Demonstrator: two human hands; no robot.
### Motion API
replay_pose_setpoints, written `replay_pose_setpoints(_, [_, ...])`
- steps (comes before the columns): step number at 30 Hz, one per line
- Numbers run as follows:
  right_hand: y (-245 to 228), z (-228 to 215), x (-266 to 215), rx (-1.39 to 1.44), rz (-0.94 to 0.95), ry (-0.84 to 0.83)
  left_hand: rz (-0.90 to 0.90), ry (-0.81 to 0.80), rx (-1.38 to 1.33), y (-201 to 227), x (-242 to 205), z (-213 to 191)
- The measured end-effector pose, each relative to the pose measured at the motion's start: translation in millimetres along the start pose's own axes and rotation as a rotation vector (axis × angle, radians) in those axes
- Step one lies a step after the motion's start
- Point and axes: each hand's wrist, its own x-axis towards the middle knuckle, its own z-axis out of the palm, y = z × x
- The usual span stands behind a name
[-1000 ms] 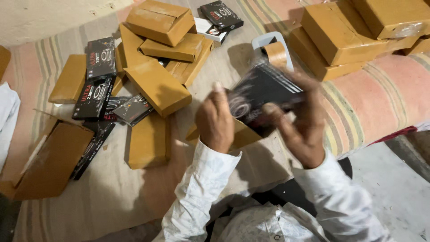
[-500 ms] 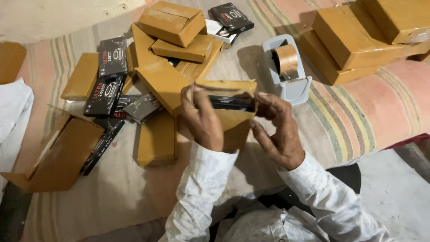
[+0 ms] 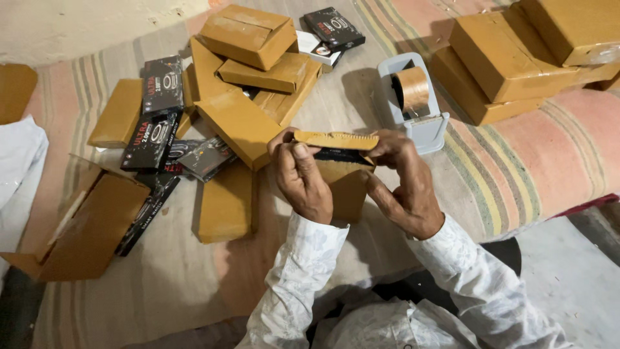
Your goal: The person places small black product boxes into brown cardboard shipping boxes, folds the flaps, and seals them with clear packing tape using a handheld dispenser. The person repeats this process for multiple units, stacking the finished packages.
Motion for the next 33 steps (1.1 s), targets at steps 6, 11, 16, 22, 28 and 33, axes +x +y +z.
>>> replay_pose_setpoints(6, [-7,14,-4,0.19,0.101,0.144,-0.094,-0.008,-0.035,10,3,1])
replay_pose_setpoints(11, [-10,15,7,-0.048,0.058,0.148,-0.011,-0.061,-0.266,19,6,8])
replay_pose_setpoints(16, [-12,16,5,0.023,0.049,0.15,0.071,-0.158,-0.123,12,3,-2])
replay_pose_setpoints(22, [-10,10,5,-0.102,-0.04,0.086,0.064,-0.157,-0.184,4,-4,-4])
replay_pose_setpoints(28, [-7,11,7,-0.223,-0.046,0.093,0.14,-0.11,-0.066,-11,-11,-5])
replay_pose_setpoints(33, [-5,13,9,-0.03,0.028,0.017,0.102,-0.068,0.023,-23,-12,-6])
